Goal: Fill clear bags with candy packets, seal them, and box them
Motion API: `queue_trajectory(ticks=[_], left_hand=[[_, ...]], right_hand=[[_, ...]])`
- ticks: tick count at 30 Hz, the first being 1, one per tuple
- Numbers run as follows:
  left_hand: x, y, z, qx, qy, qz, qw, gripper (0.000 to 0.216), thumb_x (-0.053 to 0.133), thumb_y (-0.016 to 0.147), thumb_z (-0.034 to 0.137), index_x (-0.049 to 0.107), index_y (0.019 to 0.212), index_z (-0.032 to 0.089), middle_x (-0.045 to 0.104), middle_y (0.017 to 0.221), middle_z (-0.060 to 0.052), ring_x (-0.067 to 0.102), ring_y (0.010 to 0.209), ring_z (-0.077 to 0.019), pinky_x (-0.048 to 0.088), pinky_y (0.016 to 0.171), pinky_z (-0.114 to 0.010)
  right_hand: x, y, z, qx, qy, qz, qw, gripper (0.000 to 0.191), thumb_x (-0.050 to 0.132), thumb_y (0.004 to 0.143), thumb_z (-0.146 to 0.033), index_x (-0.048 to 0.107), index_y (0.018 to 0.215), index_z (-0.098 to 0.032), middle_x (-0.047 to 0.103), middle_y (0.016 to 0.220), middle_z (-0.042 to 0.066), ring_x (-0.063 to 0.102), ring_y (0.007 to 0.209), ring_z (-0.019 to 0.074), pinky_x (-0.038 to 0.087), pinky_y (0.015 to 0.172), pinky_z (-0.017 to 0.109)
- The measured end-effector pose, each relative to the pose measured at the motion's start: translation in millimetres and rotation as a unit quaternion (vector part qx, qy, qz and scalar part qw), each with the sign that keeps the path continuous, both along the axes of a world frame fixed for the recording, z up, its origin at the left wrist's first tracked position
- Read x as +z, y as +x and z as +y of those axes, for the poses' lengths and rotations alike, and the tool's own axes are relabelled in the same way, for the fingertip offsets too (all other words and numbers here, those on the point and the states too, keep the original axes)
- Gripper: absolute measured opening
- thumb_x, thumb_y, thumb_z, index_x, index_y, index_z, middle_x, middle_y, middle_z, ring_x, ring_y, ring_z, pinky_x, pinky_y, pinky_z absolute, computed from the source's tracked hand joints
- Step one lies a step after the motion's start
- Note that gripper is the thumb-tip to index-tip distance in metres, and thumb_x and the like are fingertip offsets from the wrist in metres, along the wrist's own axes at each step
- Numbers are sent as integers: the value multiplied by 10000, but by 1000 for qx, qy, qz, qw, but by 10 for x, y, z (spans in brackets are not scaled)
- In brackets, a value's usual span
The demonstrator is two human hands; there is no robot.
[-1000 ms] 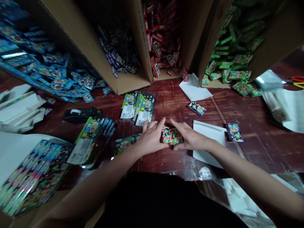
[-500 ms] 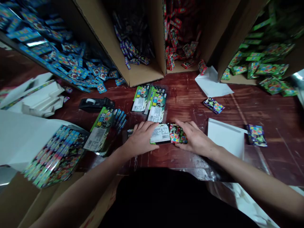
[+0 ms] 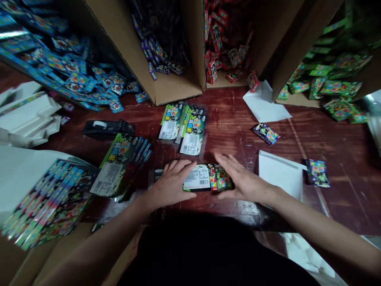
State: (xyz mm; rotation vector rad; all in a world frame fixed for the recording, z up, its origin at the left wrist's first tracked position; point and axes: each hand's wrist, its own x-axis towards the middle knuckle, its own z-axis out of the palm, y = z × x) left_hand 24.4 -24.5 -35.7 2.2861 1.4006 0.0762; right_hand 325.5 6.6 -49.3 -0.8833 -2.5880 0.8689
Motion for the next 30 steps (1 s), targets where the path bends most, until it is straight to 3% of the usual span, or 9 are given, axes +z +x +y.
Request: queue_trajectory(ticks=[3,5,7,12,14,17,20,24,30], left_hand=[[-37,33,-7,8,13,-6,1000,938,822,708,406,363,1517,293,478,1474,-84,451,1309,-353,373,1093,-514],[-62,87,-7,10,23,-15,1000,943,832,691,397,373,1509,293,494,1449,-85,460,1288,-355,380,1089,-514],[-64,143,-4,10,31,-23,999,931,833,688,386,387,1499,283,510,1422,-90,465,1271,-357,379,1095,-519],[33,169,-12,15,10,-51,999,878,810,714,346,387,1480,279,499,1441,-78,466,1285,-334,375,1125,-507],[68,159,-23,34,6,-56,998,874,816,710,346,388,1469,280,492,1454,-70,467,1292,-325,383,1124,-494],[82,173,-42,57,38,-40,997,852,809,723,358,393,1462,280,509,1446,-76,475,1286,-339,387,1100,-516],[89,204,-55,76,71,-27,994,831,793,750,365,383,1468,278,516,1444,-93,483,1283,-354,388,1072,-541],[137,234,-57,102,62,-50,992,829,794,741,350,380,1457,299,507,1449,-92,490,1306,-346,406,1073,-544],[199,281,-30,148,-9,-118,982,837,801,732,378,384,1455,326,467,1471,-79,523,1305,-325,439,1092,-547]], right_hand=[[21,162,60,-10,0,-39,999,1112,789,802,-548,111,1626,-237,389,1579,187,367,1458,388,131,1228,694],[24,205,106,3,-9,-37,999,973,786,825,-469,235,1594,-243,521,1470,164,465,1386,363,118,1226,702],[31,194,166,25,-26,-19,999,927,799,820,-387,279,1574,-244,555,1441,158,494,1370,349,129,1229,695],[136,144,358,50,-79,27,995,860,809,814,-333,338,1533,-303,541,1491,96,496,1392,313,158,1254,632],[192,122,415,53,-78,43,995,803,807,818,-360,383,1497,-294,546,1477,90,483,1401,295,231,1248,588],[240,61,452,58,-56,48,996,778,830,801,-395,438,1459,-257,550,1460,119,467,1411,293,348,1204,544],[264,56,463,48,-55,52,996,766,803,835,-392,427,1490,-262,517,1508,121,458,1424,291,371,1196,525],[354,216,518,-11,-111,91,990,608,720,906,-433,497,1449,-274,637,1369,81,619,1256,252,510,1081,427],[470,246,586,23,-136,92,986,534,703,918,-440,564,1402,-262,449,1559,97,446,1432,263,404,1176,451]])
